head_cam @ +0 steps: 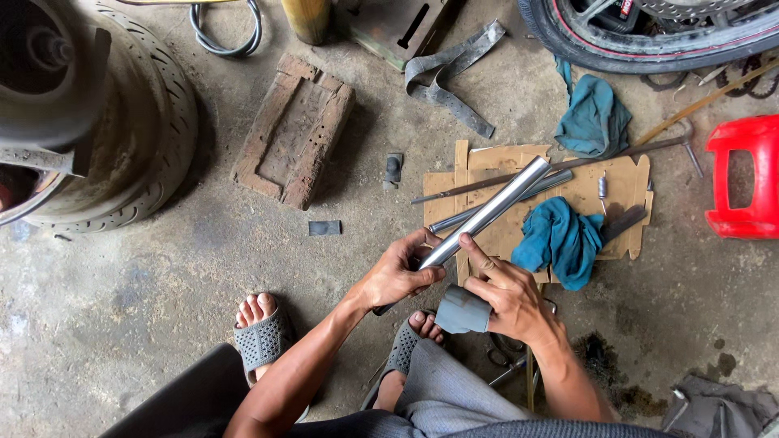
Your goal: The person grinds a metal rod against a bench grinder, then wipes it with a cloth. They pick up a sanding block and manually sand the rod before returning it to the grinder for further work.
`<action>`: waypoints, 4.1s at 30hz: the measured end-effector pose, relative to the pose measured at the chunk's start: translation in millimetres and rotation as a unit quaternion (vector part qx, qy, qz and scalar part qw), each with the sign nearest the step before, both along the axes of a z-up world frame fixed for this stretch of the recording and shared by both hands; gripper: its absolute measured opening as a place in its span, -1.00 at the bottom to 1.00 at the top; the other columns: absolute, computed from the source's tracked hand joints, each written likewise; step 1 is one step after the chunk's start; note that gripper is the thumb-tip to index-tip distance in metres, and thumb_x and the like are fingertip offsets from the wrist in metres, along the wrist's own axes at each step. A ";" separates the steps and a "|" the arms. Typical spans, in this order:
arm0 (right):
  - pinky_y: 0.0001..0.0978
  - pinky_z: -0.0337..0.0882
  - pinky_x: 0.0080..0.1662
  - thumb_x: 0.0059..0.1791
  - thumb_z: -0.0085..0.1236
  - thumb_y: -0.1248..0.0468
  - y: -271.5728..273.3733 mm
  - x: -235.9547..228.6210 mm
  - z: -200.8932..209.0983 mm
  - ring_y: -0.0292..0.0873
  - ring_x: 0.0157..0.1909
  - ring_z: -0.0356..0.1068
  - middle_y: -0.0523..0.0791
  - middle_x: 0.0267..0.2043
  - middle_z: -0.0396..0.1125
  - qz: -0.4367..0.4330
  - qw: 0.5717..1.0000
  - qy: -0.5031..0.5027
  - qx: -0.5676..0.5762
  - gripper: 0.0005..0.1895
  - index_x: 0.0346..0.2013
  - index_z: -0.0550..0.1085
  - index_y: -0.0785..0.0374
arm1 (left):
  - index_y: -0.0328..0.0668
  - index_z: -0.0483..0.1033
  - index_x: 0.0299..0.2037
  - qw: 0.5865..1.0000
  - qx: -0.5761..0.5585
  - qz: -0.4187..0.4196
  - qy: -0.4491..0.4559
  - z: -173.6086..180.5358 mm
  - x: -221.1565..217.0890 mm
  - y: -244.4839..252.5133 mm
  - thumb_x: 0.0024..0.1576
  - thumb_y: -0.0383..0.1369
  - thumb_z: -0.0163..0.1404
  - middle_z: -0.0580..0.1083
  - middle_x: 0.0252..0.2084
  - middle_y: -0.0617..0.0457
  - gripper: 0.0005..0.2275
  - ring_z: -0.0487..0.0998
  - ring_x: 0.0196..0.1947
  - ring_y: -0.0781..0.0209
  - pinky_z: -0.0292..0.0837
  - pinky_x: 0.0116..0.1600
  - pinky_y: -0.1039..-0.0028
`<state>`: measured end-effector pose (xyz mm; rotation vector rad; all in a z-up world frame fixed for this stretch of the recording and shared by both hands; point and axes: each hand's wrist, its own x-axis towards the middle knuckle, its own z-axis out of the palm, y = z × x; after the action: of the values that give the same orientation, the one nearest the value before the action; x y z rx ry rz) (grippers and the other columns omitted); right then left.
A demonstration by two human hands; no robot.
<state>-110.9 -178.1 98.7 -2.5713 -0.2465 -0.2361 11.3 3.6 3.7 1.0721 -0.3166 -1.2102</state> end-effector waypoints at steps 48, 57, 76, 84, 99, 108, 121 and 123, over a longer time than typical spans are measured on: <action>-0.21 0.42 -0.38 -0.19 0.17 0.25 -9.0 13.1 26.1 -0.08 -0.41 0.38 -0.08 0.38 0.27 -0.022 0.999 0.024 -0.033 -0.89 -0.41 0.43 0.12 | -0.38 0.31 0.03 0.989 -0.063 0.001 0.133 13.3 -0.4 2.6 0.10 -0.66 0.12 0.52 -0.45 -0.25 -0.67 0.37 -0.70 0.35 0.31 -0.69 0.62; -0.21 0.44 -0.31 -0.13 0.15 0.29 -11.5 19.0 40.0 -0.08 -0.34 0.41 -0.07 0.40 0.28 -0.045 0.998 0.005 -0.051 -0.94 -0.39 0.45 0.08 | -0.36 0.31 0.03 0.983 -0.073 -0.008 0.167 12.4 0.5 3.0 0.10 -0.66 0.09 0.49 -0.49 -0.23 -0.68 0.38 -0.71 0.35 0.32 -0.70 0.62; -0.18 0.48 -0.23 -0.11 0.14 0.30 -11.2 15.6 40.5 -0.08 -0.29 0.46 -0.08 0.42 0.27 -0.076 0.997 0.001 -0.018 -0.93 -0.36 0.49 0.04 | -0.35 0.33 0.02 0.988 -0.065 -0.016 0.138 3.2 -0.3 1.8 0.04 -0.72 0.08 0.53 -0.45 -0.27 -0.64 0.41 -0.71 0.33 0.33 -0.69 0.63; -0.14 0.50 -0.22 -0.14 0.15 0.29 -13.4 11.1 34.8 -0.05 -0.27 0.47 -0.06 0.43 0.27 -0.075 0.997 -0.001 -0.012 -0.88 -0.33 0.50 0.02 | -0.36 0.34 -0.01 0.991 -0.067 -0.005 0.118 7.6 -0.1 1.4 0.03 -0.73 0.09 0.54 -0.44 -0.28 -0.66 0.42 -0.71 0.33 0.34 -0.68 0.64; -0.39 0.41 -0.15 -0.40 0.18 0.55 -53.2 -49.3 -75.5 -0.07 -0.19 0.50 -0.06 -0.11 0.50 -0.181 0.930 0.078 0.311 -0.49 -0.20 0.64 0.19 | -0.41 0.42 -0.07 0.995 -0.031 0.024 0.087 -9.9 6.1 3.4 0.00 -0.71 0.11 0.57 -0.44 -0.25 -0.71 0.45 -0.71 0.32 0.36 -0.68 0.62; -0.42 0.37 -0.64 -0.14 0.35 0.53 23.2 -75.2 -159.1 -0.18 -0.68 0.32 0.04 -0.49 0.32 -0.308 0.714 0.421 0.467 -0.72 -0.23 0.41 0.47 | -0.38 0.38 -0.04 0.994 0.006 0.062 0.088 -15.0 16.4 1.2 0.02 -0.70 0.16 0.52 -0.46 -0.22 -0.67 0.42 -0.74 0.27 0.33 -0.70 0.59; -0.08 0.51 0.02 -0.16 0.38 0.09 20.8 -204.0 -206.9 0.05 0.10 0.40 -0.15 0.09 0.33 -0.302 0.886 0.347 -0.059 -0.47 0.07 0.42 -0.11 | -0.37 0.37 -0.05 0.992 0.064 0.076 0.078 -31.7 14.4 -2.1 0.04 -0.66 0.15 0.51 -0.47 -0.22 -0.70 0.40 -0.72 0.28 0.28 -0.69 0.59; -0.12 0.53 -0.03 -0.14 0.37 0.19 27.2 -220.7 -220.6 0.05 0.02 0.43 -0.11 0.01 0.36 -0.283 0.922 0.260 -0.049 -0.57 0.00 0.46 -0.02 | -0.37 0.37 -0.05 0.991 0.068 0.083 0.076 -30.3 14.8 -1.2 0.04 -0.65 0.15 0.51 -0.47 -0.22 -0.70 0.39 -0.73 0.28 0.28 -0.69 0.58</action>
<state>-331.6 -151.0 -121.9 -2.6292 0.7035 0.2667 26.0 2.4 -26.6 1.0943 -0.0265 -1.1679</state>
